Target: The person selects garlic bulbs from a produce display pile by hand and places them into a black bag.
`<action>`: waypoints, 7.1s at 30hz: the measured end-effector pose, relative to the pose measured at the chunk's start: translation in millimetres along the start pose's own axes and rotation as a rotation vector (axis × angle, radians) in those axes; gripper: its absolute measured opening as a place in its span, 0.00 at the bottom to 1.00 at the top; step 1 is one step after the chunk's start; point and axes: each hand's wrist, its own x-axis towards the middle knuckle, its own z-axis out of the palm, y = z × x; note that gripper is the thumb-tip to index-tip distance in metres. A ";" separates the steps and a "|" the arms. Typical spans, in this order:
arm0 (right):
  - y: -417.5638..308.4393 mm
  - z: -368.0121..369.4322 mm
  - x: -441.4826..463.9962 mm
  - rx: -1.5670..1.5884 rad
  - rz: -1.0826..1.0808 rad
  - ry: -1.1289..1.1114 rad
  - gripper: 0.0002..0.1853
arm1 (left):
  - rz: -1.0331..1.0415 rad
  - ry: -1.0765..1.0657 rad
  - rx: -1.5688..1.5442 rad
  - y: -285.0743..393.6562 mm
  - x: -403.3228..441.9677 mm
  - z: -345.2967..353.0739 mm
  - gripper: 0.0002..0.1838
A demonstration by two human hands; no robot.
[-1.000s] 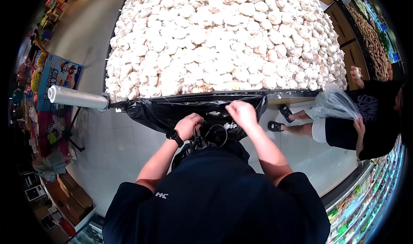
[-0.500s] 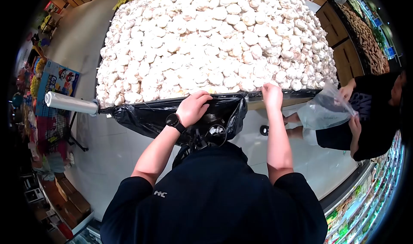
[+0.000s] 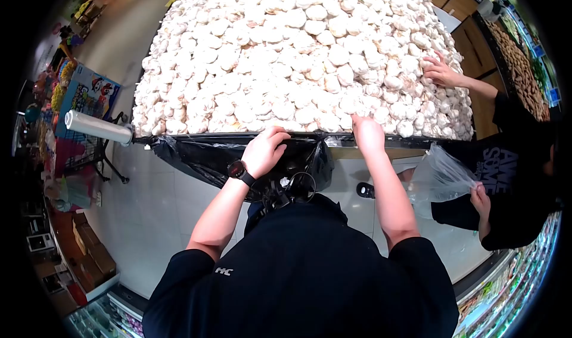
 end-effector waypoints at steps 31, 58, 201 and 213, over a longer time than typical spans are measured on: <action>-132.3 41.9 -46.0 1.130 0.075 -0.568 0.08 | 0.463 0.162 0.618 -29.0 95.6 -6.4 0.17; -117.2 -9.3 181.6 -0.288 -0.207 0.063 0.04 | 0.370 0.512 0.241 -43.6 149.1 -35.3 0.16; -232.0 -94.6 463.0 -0.459 -0.406 0.231 0.13 | -0.004 0.464 0.419 -147.0 20.0 -67.0 0.34; -222.6 -66.0 574.5 -0.243 -0.391 0.104 0.10 | -0.102 0.432 0.454 -133.3 23.6 -73.3 0.33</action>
